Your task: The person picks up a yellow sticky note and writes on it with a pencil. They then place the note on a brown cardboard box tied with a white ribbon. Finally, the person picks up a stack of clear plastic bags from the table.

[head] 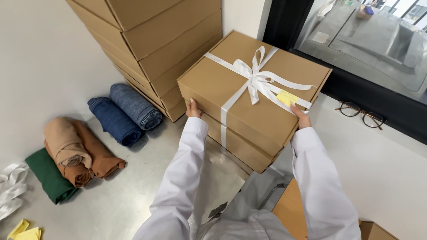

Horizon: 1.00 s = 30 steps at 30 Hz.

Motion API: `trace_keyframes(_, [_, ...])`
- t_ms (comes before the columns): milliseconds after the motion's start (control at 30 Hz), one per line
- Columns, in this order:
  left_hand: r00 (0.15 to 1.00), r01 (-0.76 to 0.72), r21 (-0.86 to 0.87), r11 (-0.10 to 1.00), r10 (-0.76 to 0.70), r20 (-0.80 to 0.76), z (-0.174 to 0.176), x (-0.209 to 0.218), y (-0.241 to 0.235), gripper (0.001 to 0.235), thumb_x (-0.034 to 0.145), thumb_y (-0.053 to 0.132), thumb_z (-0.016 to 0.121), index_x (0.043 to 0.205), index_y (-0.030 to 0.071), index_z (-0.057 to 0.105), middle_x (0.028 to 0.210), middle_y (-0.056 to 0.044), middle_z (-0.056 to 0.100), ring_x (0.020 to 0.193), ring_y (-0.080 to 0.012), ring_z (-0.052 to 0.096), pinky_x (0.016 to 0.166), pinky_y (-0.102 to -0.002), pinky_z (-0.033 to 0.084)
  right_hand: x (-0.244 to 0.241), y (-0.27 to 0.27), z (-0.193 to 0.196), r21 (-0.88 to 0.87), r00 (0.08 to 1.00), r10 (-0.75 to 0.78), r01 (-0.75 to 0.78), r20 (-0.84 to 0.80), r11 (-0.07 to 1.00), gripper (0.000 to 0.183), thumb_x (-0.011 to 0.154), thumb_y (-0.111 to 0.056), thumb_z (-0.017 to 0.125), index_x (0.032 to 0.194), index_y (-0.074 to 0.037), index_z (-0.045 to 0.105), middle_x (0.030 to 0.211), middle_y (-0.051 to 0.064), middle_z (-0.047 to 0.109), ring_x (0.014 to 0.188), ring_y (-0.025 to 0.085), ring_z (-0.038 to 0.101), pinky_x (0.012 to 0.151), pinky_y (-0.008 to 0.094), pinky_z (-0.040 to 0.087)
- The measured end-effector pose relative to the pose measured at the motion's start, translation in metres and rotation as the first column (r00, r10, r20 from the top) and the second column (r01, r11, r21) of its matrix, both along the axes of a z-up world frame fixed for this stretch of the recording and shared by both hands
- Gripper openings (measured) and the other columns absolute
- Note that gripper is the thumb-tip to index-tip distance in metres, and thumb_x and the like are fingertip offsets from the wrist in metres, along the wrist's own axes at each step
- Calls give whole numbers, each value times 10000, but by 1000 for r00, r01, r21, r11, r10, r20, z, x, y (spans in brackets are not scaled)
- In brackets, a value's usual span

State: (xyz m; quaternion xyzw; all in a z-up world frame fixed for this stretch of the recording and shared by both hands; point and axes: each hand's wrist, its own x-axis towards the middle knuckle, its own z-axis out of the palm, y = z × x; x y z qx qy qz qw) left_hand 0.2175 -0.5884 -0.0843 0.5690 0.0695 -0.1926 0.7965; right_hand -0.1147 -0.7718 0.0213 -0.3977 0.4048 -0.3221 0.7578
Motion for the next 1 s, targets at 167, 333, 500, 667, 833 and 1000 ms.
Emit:
trace_keyframes(167, [998,-37,248,968,21,65,-39,20,-10,854,856,720,678,1494,181,500,1496,-162,388,1316,-393,516,1058,-504,506,7,1,-9,34,1000,-2,3,-10,999,538,773,-412,849,1245,-204,692,1048,71,753,865,248,769,737,402,644])
trace_keyframes(333, [987,-67,534,843,-23,161,-48,3,-9,773,849,862,534,1446,372,555,1454,22,353,1358,-286,443,1229,-392,334,1,3,-5,31,998,-6,8,-70,999,597,796,-464,825,1301,-192,658,1081,67,742,884,241,757,748,407,629])
trace_keyframes(500, [923,-13,399,917,-143,357,-56,-11,-6,810,985,741,453,1586,208,348,1672,-25,120,1534,-267,233,1295,-381,192,-7,32,25,7,988,-17,18,-152,1000,726,828,-561,793,1390,-153,581,1197,98,701,1002,277,729,835,423,607])
trace_keyframes(667, [884,0,502,865,-235,405,-68,0,-10,801,1023,728,342,1628,213,236,1711,-17,60,1561,-263,138,1305,-387,121,-4,58,42,-115,891,-82,33,-447,993,1031,743,-671,835,1480,-63,447,1361,187,577,1217,333,594,999,485,501])
trace_keyframes(833, [866,11,532,847,-274,419,-68,-2,-9,804,1037,714,275,1646,199,168,1718,-53,27,1569,-287,93,1305,-395,92,-21,28,-12,-439,771,-380,147,-510,886,1168,669,-581,980,1511,-51,369,1410,227,349,1339,381,471,1144,440,364])
trace_keyframes(1000, [868,59,545,836,-313,387,-70,-1,-10,804,1035,722,247,1649,224,102,1716,-54,-23,1572,-274,54,1308,-393,79,-9,28,35,-846,877,-391,-33,-280,532,758,935,-339,773,1526,-66,385,1521,230,267,1476,489,233,1231,564,134])
